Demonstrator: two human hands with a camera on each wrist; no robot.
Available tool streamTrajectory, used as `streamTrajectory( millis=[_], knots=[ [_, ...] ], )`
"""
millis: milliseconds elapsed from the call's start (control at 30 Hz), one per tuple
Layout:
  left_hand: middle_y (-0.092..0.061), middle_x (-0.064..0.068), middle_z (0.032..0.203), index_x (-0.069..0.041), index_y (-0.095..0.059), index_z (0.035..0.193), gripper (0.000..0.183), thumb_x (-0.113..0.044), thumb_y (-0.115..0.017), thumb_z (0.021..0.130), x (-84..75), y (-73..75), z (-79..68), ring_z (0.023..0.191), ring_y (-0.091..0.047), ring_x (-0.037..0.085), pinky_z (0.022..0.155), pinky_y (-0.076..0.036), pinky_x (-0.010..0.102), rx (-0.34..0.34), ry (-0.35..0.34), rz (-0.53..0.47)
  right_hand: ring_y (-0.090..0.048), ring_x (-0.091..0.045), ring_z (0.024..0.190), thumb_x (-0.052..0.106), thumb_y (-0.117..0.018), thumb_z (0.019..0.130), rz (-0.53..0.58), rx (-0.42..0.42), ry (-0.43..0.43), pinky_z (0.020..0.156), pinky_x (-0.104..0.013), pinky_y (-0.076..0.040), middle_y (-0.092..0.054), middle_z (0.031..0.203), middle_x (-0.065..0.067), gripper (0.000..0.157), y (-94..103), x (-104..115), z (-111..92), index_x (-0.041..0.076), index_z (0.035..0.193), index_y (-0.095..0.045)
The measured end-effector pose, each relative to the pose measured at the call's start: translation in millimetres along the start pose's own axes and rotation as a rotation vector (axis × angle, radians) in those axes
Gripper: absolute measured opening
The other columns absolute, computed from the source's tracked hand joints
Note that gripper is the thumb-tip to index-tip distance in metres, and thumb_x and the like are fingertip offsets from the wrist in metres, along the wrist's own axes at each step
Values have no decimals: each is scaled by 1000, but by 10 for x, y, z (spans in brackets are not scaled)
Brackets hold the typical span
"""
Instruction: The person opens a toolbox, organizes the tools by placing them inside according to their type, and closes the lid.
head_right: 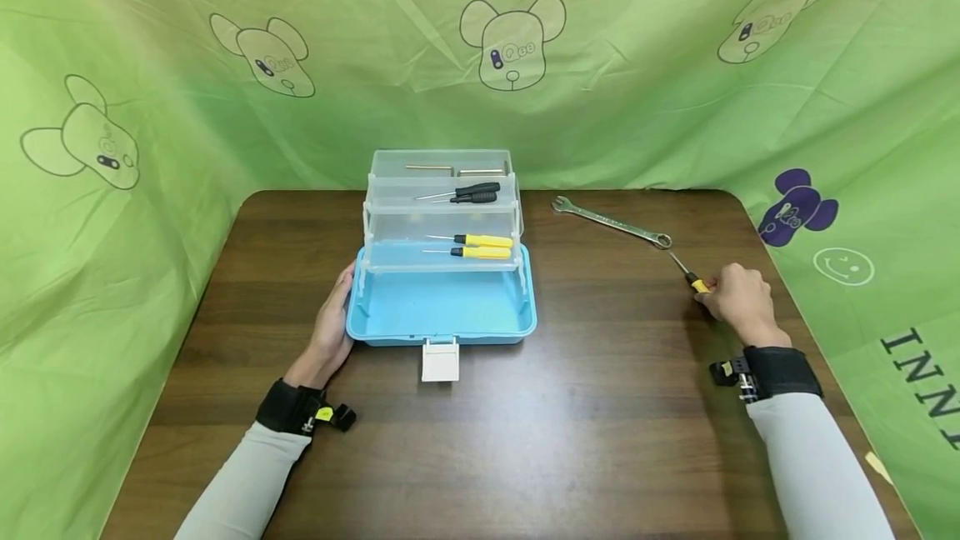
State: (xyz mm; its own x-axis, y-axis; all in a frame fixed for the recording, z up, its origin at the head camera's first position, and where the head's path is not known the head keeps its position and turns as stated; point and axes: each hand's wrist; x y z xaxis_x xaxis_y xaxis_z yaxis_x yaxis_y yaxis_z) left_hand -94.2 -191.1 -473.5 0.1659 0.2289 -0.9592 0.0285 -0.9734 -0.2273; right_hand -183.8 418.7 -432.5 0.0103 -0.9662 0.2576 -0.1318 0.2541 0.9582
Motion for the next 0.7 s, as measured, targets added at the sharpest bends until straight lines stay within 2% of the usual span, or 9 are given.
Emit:
streamTrajectory(
  millis=[100,233,533,700],
  knots=[
    [-17,4,176,-13,-16,171,58,-38,-22,118,5,3,-2,162,-13,20,131,-12,42,-4,4,2,-61,-61,78,15,-80,85,-2,-9,-1,65,-68,-46,-69,77,-25,21,24,-11,-38,-5,81,-75],
    [-18,3,176,-14,-16,171,58,-39,-22,118,-3,2,-1,162,-14,19,131,-13,41,-9,9,3,-60,-63,79,14,-80,84,-7,-41,19,63,-65,-44,-69,80,-28,22,58,23,-66,-8,85,-76],
    [-18,3,176,-14,-16,171,58,-39,-22,118,-7,-1,-8,162,-14,19,131,-13,41,-12,20,3,-62,-52,68,10,-85,82,-31,-96,138,55,-60,-43,-69,72,-20,21,167,314,-84,-7,91,-77],
    [-19,4,175,-14,-18,170,57,-38,-22,118,-8,-10,-11,161,-16,20,131,-14,42,-11,16,-11,-63,-49,64,9,-85,82,-36,-116,205,53,-62,-44,-70,73,-23,21,217,547,-91,-8,93,-78]
  ],
)
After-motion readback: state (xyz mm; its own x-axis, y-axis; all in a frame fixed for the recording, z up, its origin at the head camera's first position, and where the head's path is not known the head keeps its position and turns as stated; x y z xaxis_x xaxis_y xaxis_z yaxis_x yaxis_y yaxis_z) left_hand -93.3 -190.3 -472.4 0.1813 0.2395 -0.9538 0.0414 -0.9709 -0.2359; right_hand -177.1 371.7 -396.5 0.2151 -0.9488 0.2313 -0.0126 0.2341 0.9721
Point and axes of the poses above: each hand's wrist, its own z-axis towards the middle knuckle, its own y-axis out of the back of the hand, x = y × z
